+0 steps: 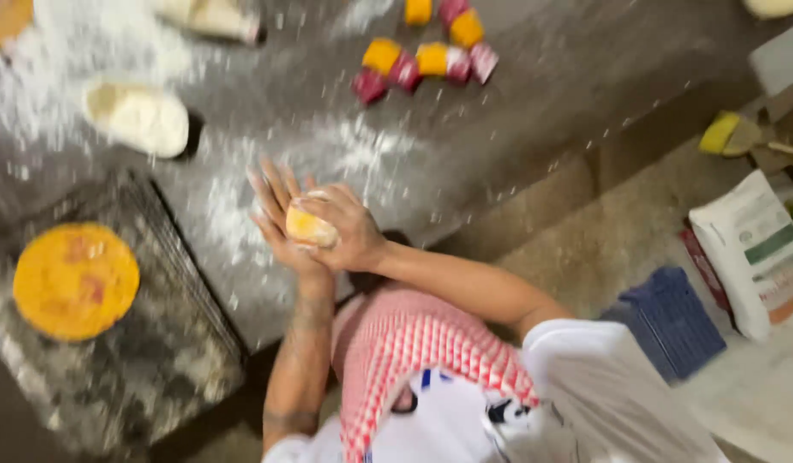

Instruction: The person picks up dough pieces from a table, rolls them into balls by hand, and then flattens them into circles on the table and on a tray.

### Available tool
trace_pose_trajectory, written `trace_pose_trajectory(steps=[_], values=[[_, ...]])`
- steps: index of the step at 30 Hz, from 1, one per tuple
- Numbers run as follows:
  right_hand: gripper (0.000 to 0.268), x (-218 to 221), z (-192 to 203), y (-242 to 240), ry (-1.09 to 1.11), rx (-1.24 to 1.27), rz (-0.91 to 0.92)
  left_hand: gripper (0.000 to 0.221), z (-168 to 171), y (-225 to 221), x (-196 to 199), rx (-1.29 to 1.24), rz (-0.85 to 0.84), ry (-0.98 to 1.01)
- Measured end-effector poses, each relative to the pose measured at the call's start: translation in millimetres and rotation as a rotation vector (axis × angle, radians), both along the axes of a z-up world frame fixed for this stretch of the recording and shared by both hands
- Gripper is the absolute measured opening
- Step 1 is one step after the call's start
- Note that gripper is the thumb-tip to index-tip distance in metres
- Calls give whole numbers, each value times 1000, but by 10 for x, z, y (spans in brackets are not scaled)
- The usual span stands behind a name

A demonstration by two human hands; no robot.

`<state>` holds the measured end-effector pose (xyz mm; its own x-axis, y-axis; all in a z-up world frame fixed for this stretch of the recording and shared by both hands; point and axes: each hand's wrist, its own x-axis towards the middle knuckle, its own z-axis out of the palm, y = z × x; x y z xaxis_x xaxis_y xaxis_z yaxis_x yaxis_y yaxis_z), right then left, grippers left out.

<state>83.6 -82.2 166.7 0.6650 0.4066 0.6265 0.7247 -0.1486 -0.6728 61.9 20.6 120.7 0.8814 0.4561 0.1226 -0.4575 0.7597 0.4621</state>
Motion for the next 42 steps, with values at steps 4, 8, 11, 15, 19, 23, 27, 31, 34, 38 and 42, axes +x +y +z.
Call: trace_pose_trajectory(steps=[4, 8, 11, 15, 19, 23, 27, 31, 34, 38, 42], values=[[41, 98, 82, -230, 116, 108, -113, 72, -252, -506, -77, 186, -41, 188], [42, 250, 178, -380, -13, 82, 17, 69, -338, -541, 219, 216, 16, 50], [43, 400, 181, -496, 127, 156, -59, 74, -264, -654, 81, 353, 6, 91], [45, 241, 266, -492, -68, 91, 125, 76, 90, -484, 202, 81, 95, -87], [43, 305, 285, -459, 17, 177, 74, 84, 307, -770, 23, 372, 109, 119], [44, 140, 263, -243, 79, 141, 89, 88, 474, -581, -66, 662, 218, 174], [45, -119, 281, -42, 73, 177, 79, 88, 577, -227, -178, 778, 286, 78], [46, -148, 242, 194, 188, 175, 72, 86, 583, -63, -324, 813, 294, 48], [47, -196, 224, 362, 251, 227, 30, 84, 573, 156, -314, 766, 253, 36], [49, -248, 149, 552, 259, 201, -23, 82, 492, 286, -439, 692, 182, 78], [47, -476, 114, 651, 15, 125, -10, 80, 456, 544, -382, 623, 117, 23]])
